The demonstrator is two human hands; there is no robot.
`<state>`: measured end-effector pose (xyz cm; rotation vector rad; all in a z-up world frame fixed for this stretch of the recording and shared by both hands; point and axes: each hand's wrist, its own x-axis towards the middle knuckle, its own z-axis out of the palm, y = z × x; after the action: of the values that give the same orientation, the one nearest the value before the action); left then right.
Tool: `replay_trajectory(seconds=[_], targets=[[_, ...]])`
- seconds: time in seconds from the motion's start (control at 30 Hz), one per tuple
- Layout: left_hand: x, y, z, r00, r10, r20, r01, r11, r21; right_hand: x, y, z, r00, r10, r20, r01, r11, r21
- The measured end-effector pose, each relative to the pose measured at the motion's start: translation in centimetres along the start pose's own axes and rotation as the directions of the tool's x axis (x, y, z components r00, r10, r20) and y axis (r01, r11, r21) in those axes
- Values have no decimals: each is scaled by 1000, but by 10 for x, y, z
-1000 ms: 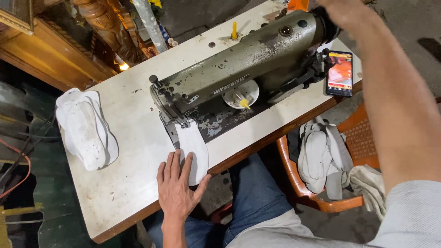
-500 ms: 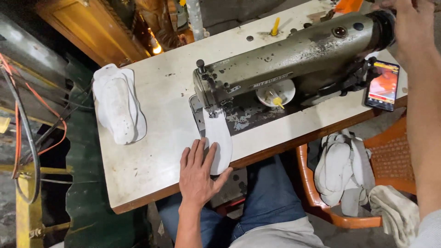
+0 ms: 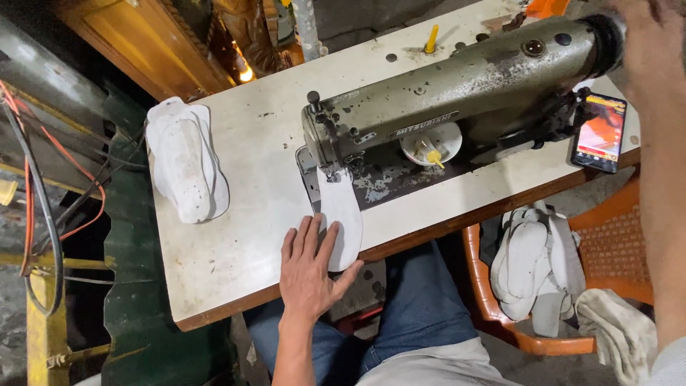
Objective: The person sits cross-legged at a workbench and uses a sewing machine to stitch white shoe insoles. They guide the insoles under the needle, occasionally pausing to apply glue from a small bottle or to adjust the position of the material.
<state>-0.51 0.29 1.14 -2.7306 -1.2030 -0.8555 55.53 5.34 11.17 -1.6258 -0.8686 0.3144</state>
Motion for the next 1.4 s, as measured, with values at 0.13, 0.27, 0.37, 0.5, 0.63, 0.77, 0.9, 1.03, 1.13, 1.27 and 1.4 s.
replay_trajectory(seconds=[0.13,0.27,0.37,0.5,0.63,0.77,0.9,1.03,1.13,1.27,1.4], targets=[[0,1,0,1000,-4,-9,4,1000,2,30,55,-11,1000,25,-12,-27,958,-286],[-1,1,-1,1000,-2,-8,2,1000,2,33,49,-5,995,-39,-88,29,993,-110],[1,3,-1,1000,-5,-1,5,1000,0,32,44,-10,997,-72,-23,70,994,-82],[-1,2,1,1000,-14,9,14,1000,16,45,69,-12,989,-130,66,139,980,-143],[0,2,2,1000,-15,5,15,1000,14,32,51,-10,987,-152,54,159,969,-187],[1,4,1,1000,-18,16,18,1000,17,33,48,-10,993,-115,39,118,988,-99],[0,3,1,1000,-21,17,20,1000,24,35,53,-9,972,-191,134,213,962,-171],[1,4,1,1000,-20,-1,20,1000,12,39,60,-8,985,-163,53,170,967,-189],[1,4,1,1000,-23,-2,23,1000,16,29,40,-1,982,-190,-20,185,972,-142],[0,3,3,1000,-23,7,23,999,31,22,29,1,992,-112,54,120,972,-199],[2,4,2,1000,-23,-7,23,999,25,20,24,-2,992,-120,26,120,992,-26]])
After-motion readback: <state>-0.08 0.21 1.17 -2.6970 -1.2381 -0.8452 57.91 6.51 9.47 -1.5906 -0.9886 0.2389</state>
